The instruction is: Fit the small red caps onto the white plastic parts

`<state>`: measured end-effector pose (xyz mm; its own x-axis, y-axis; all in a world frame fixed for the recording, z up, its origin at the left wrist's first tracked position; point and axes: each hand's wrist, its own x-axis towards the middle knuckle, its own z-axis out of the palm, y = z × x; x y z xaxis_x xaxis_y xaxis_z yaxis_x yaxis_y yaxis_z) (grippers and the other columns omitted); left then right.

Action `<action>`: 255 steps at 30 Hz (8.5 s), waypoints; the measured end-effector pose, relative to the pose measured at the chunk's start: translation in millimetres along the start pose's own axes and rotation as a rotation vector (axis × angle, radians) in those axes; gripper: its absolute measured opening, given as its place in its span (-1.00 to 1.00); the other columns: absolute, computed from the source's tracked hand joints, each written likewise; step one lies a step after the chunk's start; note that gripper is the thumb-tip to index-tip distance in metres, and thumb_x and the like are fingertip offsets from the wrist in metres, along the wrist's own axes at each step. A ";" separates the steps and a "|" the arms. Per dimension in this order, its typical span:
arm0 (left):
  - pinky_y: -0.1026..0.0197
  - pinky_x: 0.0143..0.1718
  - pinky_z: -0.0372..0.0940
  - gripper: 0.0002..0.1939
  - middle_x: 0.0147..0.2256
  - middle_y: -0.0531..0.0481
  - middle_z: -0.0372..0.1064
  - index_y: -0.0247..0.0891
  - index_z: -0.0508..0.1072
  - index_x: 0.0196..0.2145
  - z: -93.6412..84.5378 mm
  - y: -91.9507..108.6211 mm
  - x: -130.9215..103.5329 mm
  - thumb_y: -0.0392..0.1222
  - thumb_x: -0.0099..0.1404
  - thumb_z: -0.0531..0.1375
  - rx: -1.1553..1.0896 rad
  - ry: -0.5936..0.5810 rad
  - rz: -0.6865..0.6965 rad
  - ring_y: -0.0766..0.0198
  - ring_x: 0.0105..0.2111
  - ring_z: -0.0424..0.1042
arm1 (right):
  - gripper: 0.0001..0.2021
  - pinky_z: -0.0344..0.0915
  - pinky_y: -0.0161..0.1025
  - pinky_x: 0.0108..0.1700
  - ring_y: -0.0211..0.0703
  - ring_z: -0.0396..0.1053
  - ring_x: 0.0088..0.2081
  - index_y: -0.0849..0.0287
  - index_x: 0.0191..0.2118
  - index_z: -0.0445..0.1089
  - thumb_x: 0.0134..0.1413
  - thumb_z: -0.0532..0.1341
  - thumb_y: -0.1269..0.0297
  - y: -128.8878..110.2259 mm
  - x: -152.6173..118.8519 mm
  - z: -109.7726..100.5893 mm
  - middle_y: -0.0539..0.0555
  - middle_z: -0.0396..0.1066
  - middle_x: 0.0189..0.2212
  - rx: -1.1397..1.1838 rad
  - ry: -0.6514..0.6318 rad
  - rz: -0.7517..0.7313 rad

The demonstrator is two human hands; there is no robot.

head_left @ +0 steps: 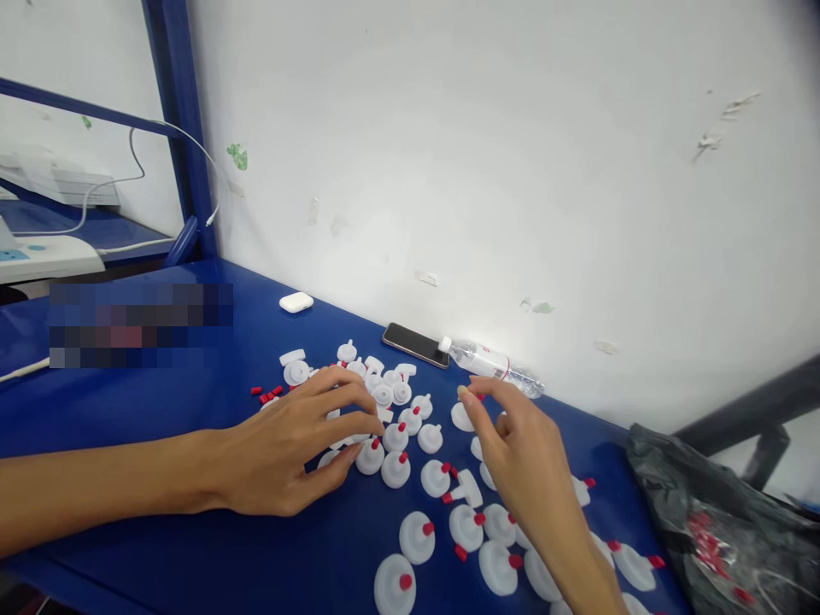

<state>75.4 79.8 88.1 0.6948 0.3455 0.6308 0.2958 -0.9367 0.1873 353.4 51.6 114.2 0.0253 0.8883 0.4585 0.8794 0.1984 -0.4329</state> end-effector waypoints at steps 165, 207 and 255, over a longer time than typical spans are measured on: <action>0.08 -0.12 0.47 -0.80 -0.12 -0.15 0.61 -0.29 0.51 0.02 -2.4 -1.3 1.2 -0.28 0.47 0.21 0.130 0.192 0.280 0.15 -0.17 0.49 | -0.55 0.38 -0.18 0.14 -0.18 0.43 0.11 -0.43 0.30 0.21 0.37 0.23 0.00 -38.1 -31.2 13.6 -0.15 0.45 0.16 0.736 -0.633 -0.019; 0.06 -0.05 0.33 -0.60 -0.21 -0.06 0.54 -0.25 0.50 0.01 -0.1 -1.7 -1.9 -0.55 0.29 0.17 0.064 0.125 0.177 0.17 -0.15 0.34 | -0.64 0.31 -0.42 -0.56 -0.18 0.55 -0.43 0.01 -0.17 0.20 0.02 0.40 0.29 -41.0 -34.2 20.4 0.01 0.63 -0.34 0.888 -0.418 0.069; -0.27 0.28 0.25 -0.56 0.25 -0.16 0.35 -0.16 0.33 0.29 10.1 -11.0 -8.1 -0.19 0.50 0.08 0.099 -0.257 -0.102 -0.12 0.30 0.23 | -0.69 0.27 -0.26 -0.46 -0.14 0.48 -0.48 0.02 -0.24 0.51 0.37 0.17 -0.05 -0.5 -2.9 9.1 -0.02 0.58 -0.43 0.253 -0.268 0.054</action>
<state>73.1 87.9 73.3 0.7974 0.4528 0.3988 0.4267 -0.8905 0.1579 348.5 52.7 106.0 -0.0864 0.9707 0.2244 0.7341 0.2143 -0.6443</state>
